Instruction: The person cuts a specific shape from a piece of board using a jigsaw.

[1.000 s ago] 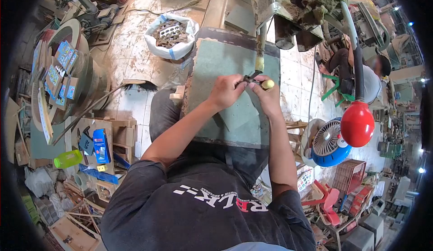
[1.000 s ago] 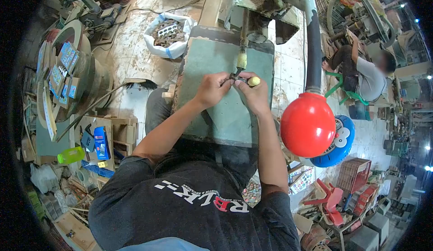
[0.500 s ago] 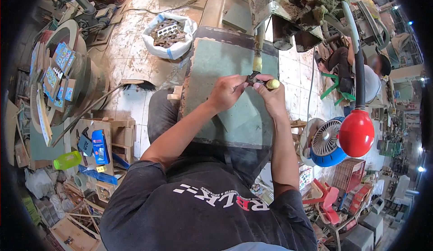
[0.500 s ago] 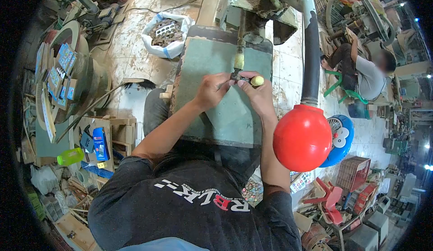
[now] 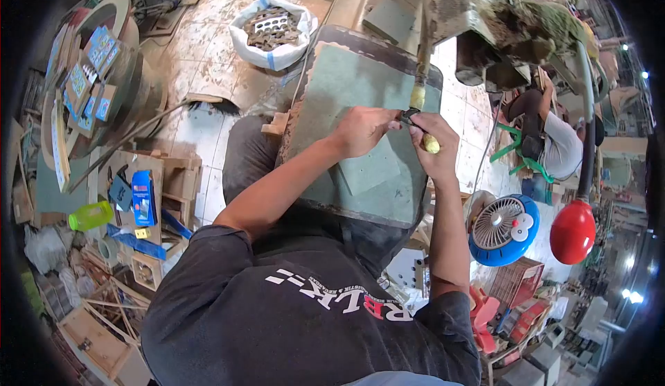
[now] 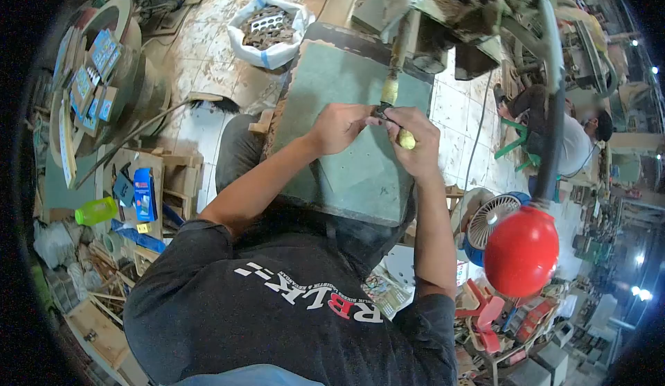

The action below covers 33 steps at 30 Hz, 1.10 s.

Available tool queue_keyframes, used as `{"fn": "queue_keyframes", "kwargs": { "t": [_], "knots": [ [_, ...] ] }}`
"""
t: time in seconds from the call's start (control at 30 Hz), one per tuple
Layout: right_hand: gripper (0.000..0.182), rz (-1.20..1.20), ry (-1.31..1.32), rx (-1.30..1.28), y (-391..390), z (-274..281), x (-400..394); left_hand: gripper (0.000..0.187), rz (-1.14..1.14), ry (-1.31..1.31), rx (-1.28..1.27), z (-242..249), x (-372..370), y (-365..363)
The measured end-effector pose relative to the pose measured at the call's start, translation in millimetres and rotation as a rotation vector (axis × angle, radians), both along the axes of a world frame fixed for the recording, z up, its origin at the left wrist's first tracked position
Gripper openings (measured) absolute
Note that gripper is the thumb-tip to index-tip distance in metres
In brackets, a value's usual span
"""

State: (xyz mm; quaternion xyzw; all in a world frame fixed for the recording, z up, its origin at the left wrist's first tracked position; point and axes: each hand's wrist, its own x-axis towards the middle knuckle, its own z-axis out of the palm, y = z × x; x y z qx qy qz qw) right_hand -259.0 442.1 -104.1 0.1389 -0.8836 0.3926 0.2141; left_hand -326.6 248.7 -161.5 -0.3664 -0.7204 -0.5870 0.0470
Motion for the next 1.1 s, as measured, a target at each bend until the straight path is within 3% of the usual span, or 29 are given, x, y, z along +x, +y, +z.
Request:
{"fn": "queue_keyframes", "kwargs": {
  "t": [0.17, 0.4, 0.47, 0.5, 0.57, 0.63, 0.7, 0.73, 0.8, 0.83, 0.9, 0.93, 0.97, 1.03, 1.1],
  "knots": [
    [0.025, -0.003, 0.019, 0.109, 3.9, -0.1, 0.1, 0.030, -0.018, -0.008, 0.122, -6.9, 2.7, 5.2],
    [0.033, 0.029, -0.049, 0.152, 10.0, -2.1, 2.4, 0.034, 0.002, -0.010, 0.109, -7.5, 4.9, 6.3],
    [0.052, -0.137, -0.678, -0.462, 9.8, 3.6, 9.3, 0.030, 0.000, 0.023, 0.058, -3.2, 6.2, 4.4],
    [0.052, -0.136, -0.683, -0.459, 12.9, 7.4, 10.8, 0.030, 0.003, 0.018, 0.061, -4.8, 6.9, 6.0],
    [0.077, -0.089, -0.899, -0.904, 17.9, 16.7, 12.4, 0.030, -0.028, -0.027, 0.184, -8.2, 6.6, 9.8],
    [0.098, -0.030, -0.399, -0.554, -2.4, 10.0, 29.7, 0.031, -0.024, -0.012, 0.159, -10.6, 5.0, 8.4],
    [0.086, -0.091, -0.052, 0.401, -1.2, 22.2, 29.1, 0.033, -0.023, -0.002, 0.130, -10.9, 5.0, 7.1],
    [0.086, -0.091, -0.060, 0.402, 2.6, 20.1, 27.8, 0.032, -0.022, -0.006, 0.137, -10.1, 5.6, 7.3],
    [0.067, -0.048, 0.103, 0.807, 13.4, 12.6, 19.1, 0.031, -0.024, -0.012, 0.145, -8.3, 7.5, 8.8],
    [0.067, -0.045, 0.101, 0.809, 18.4, 11.7, 15.1, 0.030, -0.016, -0.008, 0.159, -8.1, 7.5, 9.6],
    [0.047, -0.016, -0.090, 0.508, 24.4, 8.8, 9.4, 0.028, 0.000, -0.007, 0.175, -8.0, 8.0, 8.6],
    [0.038, -0.109, -0.236, 0.088, 12.7, 1.6, 12.2, 0.028, -0.001, -0.007, 0.166, -7.8, 8.6, 8.5],
    [0.038, -0.105, -0.236, 0.092, 8.9, 3.2, 12.2, 0.029, -0.001, -0.005, 0.158, -7.4, 8.1, 8.6],
    [0.030, -0.073, -0.603, -0.580, 2.3, 14.0, 13.0, 0.029, 0.007, -0.007, 0.152, -7.6, 9.0, 9.1],
    [0.032, -0.086, -0.706, -0.682, 6.4, 11.1, 13.6, 0.030, 0.013, -0.010, 0.143, -8.6, 9.3, 9.2]
  ]
}}
